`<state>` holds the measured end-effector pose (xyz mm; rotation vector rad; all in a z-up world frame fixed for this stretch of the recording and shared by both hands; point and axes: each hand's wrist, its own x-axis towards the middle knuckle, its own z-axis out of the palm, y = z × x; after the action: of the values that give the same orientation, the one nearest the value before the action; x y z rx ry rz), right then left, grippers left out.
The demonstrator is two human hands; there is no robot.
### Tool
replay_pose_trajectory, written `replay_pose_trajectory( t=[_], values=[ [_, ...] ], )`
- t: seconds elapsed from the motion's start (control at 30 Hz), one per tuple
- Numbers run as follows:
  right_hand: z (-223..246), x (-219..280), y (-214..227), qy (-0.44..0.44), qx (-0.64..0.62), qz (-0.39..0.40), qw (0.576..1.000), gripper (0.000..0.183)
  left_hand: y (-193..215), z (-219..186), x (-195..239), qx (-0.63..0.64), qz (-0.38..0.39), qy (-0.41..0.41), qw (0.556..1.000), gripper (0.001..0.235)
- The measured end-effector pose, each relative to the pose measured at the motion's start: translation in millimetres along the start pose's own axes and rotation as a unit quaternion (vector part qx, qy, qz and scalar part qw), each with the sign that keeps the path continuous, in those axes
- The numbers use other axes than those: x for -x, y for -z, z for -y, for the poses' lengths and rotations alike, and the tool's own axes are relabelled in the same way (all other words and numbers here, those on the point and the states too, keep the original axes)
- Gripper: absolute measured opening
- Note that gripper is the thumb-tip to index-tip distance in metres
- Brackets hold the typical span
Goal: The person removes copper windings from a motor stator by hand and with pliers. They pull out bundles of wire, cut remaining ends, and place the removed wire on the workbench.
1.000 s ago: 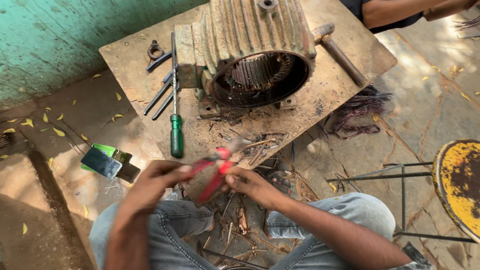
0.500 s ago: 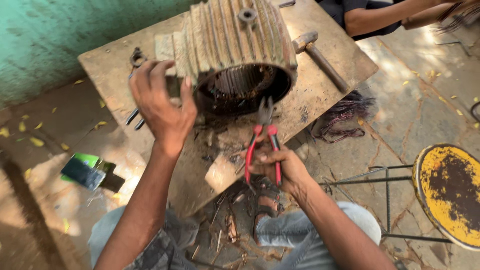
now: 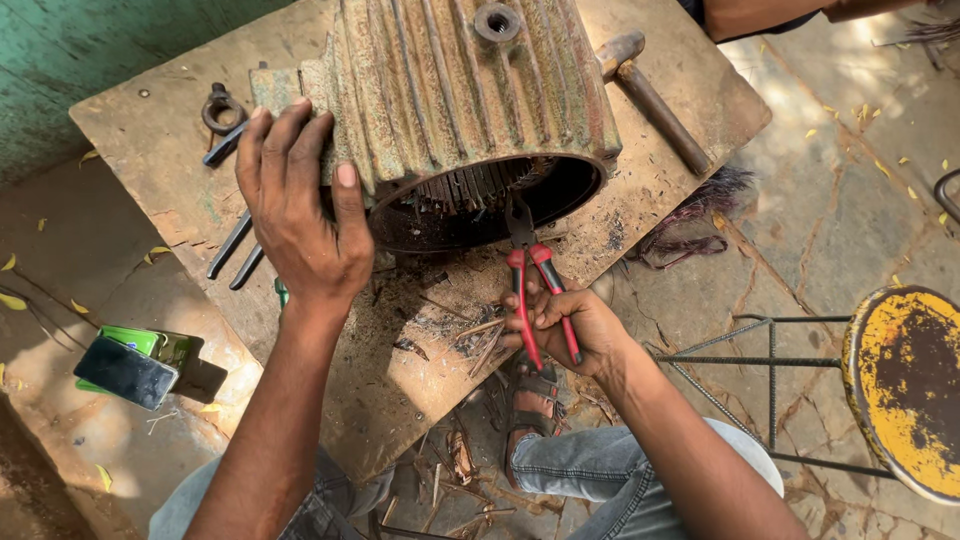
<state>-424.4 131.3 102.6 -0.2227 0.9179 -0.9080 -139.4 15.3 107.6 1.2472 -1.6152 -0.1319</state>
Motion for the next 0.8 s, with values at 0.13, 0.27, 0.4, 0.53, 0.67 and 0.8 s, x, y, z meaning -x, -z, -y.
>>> replay_pose_trajectory(
  t=[0.13, 0.27, 0.4, 0.53, 0.67, 0.8],
  values=[
    [-25, 35, -11, -0.006, -0.091, 0.024, 0.996, 0.06, 2, -5, -1, -0.009, -0.011, -0.006, 1.0, 0.051],
    [-49, 72, -1, 0.054, 0.008, -0.07, 0.996, 0.077, 4, -5, -1, -0.007, -0.003, -0.001, 1.0, 0.051],
    [-66, 82, 12, 0.189, 0.111, -0.179, 0.959, 0.044, 1, -1, 1, -0.009, -0.004, -0.01, 1.0, 0.051],
    [-75, 76, -8, 0.139, 0.068, -0.315, 0.936, 0.064, 3, 0, -3, -0.001, 0.001, -0.008, 1.0, 0.049],
    [-64, 74, -29, 0.078, 0.131, -0.22, 0.963, 0.084, 3, -2, 1, -0.004, 0.005, -0.009, 1.0, 0.049],
    [-27, 49, -35, -0.006, 0.139, -0.043, 0.989, 0.097, 2, -2, 1, -0.001, 0.002, -0.009, 1.0, 0.049]
  ],
)
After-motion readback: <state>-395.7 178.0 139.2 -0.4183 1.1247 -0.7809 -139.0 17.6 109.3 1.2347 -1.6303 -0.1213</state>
